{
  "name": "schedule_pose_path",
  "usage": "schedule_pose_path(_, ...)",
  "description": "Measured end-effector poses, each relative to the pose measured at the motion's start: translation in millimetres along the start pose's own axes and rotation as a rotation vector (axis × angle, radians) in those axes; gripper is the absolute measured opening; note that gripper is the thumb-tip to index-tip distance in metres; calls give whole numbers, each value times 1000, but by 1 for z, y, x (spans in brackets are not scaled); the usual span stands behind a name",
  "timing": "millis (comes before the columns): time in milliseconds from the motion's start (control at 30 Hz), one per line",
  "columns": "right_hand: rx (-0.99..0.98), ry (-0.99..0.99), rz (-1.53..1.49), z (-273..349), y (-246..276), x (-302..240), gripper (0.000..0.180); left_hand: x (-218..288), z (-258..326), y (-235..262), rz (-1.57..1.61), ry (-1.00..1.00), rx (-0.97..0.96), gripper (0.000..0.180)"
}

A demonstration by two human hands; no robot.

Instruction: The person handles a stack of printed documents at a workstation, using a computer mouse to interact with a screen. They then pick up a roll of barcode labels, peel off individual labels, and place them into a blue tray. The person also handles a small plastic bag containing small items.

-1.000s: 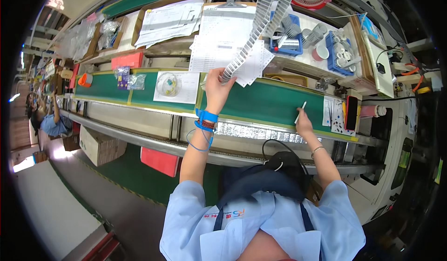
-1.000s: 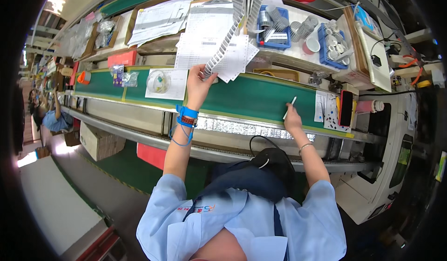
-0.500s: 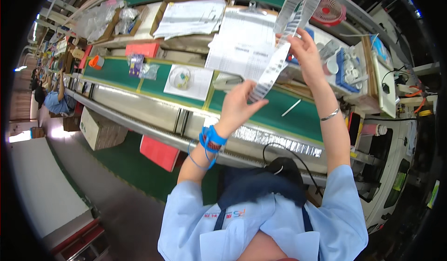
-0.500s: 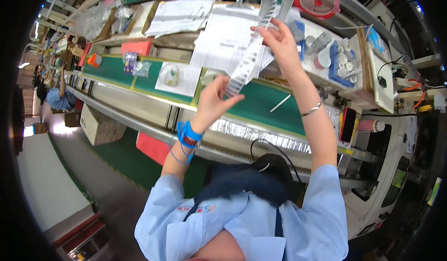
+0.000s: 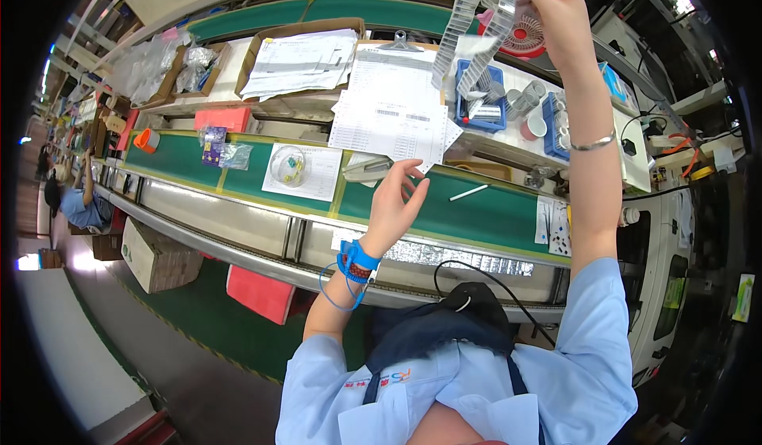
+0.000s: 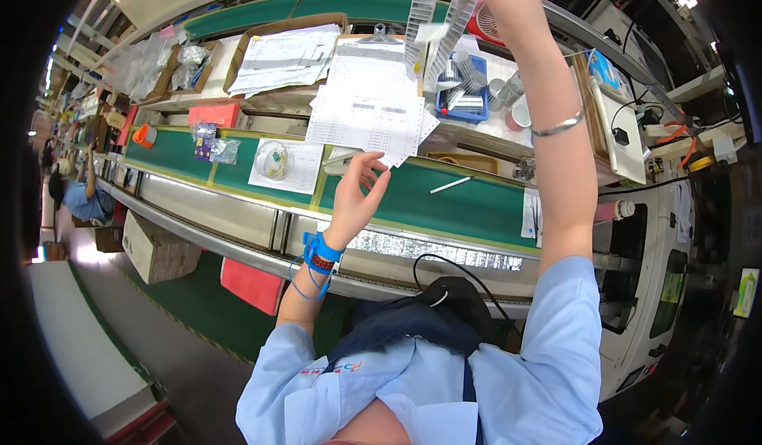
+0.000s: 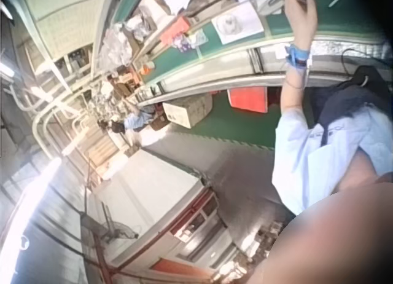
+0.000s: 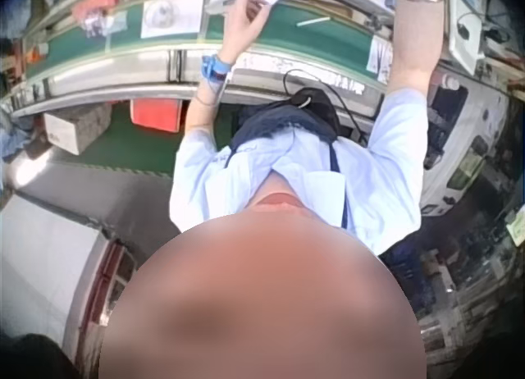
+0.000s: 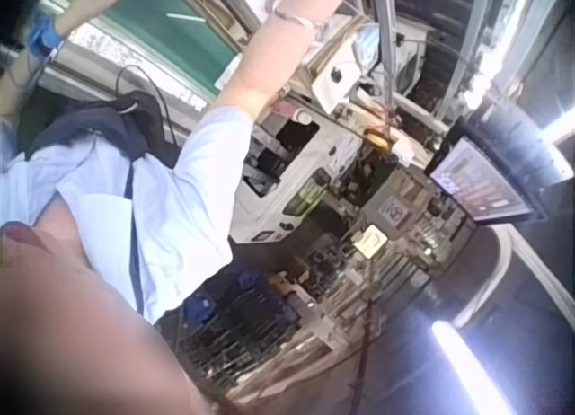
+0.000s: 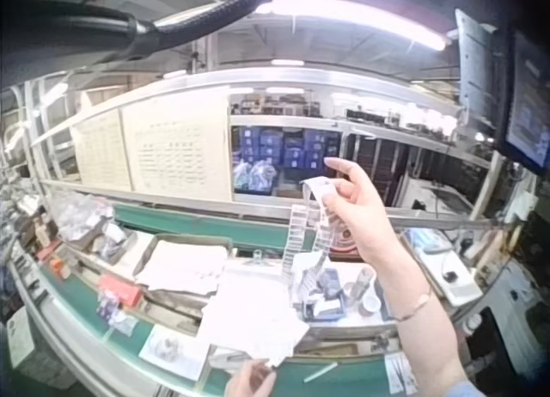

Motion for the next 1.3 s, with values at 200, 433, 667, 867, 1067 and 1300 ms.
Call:
schedule_pose_path(200,-74,-137,218,83,33,44,46,-2,-3,-8,54,32,-61,23)
schedule_pose_path(433,-136,-190,602,141,59,77,43,8,-31,-16,91,-47,-99,19)
schedule_pose_path(667,139,-77,536,78,85,90,46,17,-117,-8,73,-161,85,18)
schedule_pose_path(867,229,-73,449,34,89,111,48,28,-209,-8,-31,-229,293,29)
schedule_pose_path(1067,232,-135,302,27,72,108,37,37,-230,-12,177,-166,162,25)
schedule_pose_path(1300,89,-193,-3,8,53,82,31,63,-237,24,343,-284,148,17)
Point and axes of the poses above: each hand's wrist, its own z-axis away from the middle knuckle, its own y-axis out of the back of the hand, x = y × z, the point moved 2 cm from there along -z, towards the middle knuckle, and after that the axes turned 15 degrees about -z, right-handed, at the moved point
